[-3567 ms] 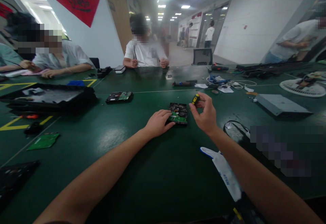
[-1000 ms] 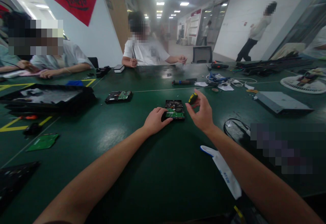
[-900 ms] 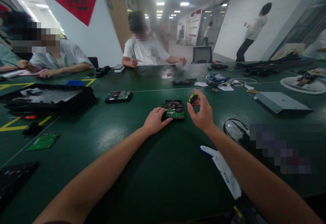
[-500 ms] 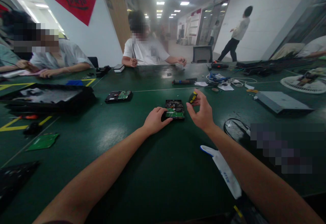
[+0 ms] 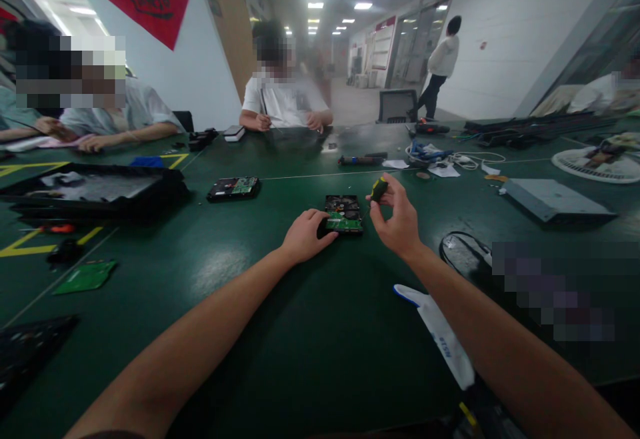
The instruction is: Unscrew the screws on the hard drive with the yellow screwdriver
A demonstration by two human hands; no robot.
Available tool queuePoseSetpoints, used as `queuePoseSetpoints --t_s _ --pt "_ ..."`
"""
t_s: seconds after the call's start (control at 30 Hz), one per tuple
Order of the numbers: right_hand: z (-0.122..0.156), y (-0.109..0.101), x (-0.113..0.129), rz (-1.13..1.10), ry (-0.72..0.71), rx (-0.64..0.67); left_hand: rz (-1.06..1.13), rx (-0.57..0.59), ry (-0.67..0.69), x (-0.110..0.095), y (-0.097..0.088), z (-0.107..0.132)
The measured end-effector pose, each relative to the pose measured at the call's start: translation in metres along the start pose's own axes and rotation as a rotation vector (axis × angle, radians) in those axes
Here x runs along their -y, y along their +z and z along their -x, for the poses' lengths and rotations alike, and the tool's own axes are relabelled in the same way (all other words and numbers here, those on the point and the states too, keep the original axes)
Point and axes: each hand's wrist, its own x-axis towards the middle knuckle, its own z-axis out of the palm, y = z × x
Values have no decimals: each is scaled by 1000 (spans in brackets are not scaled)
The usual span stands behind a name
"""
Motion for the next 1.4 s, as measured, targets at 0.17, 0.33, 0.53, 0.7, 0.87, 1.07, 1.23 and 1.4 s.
queuePoseSetpoints --t_s 0.17,0.33,0.53,0.7,0.87,1.07,1.23,1.4 --pt "1 1 -2 53 -4 -30 1 15 7 -1 -1 0" --pt "1 -1 0 32 -16 -8 -10 13 15 -2 -3 1" --pt "0 0 1 14 11 -22 -18 10 35 -2 -3 1" --pt "0 -2 1 71 -5 -22 -22 3 27 -3 -3 1" --pt "0 -3 3 52 -23 -16 -18 10 31 -4 -5 2" --pt "0 -1 1 60 6 -34 -17 12 10 -4 -4 1" --pt "1 -2 0 72 -19 -30 -29 -9 -3 -2 1 0" --pt "1 -2 1 56 -43 -26 -29 -8 -4 -2 2 -1"
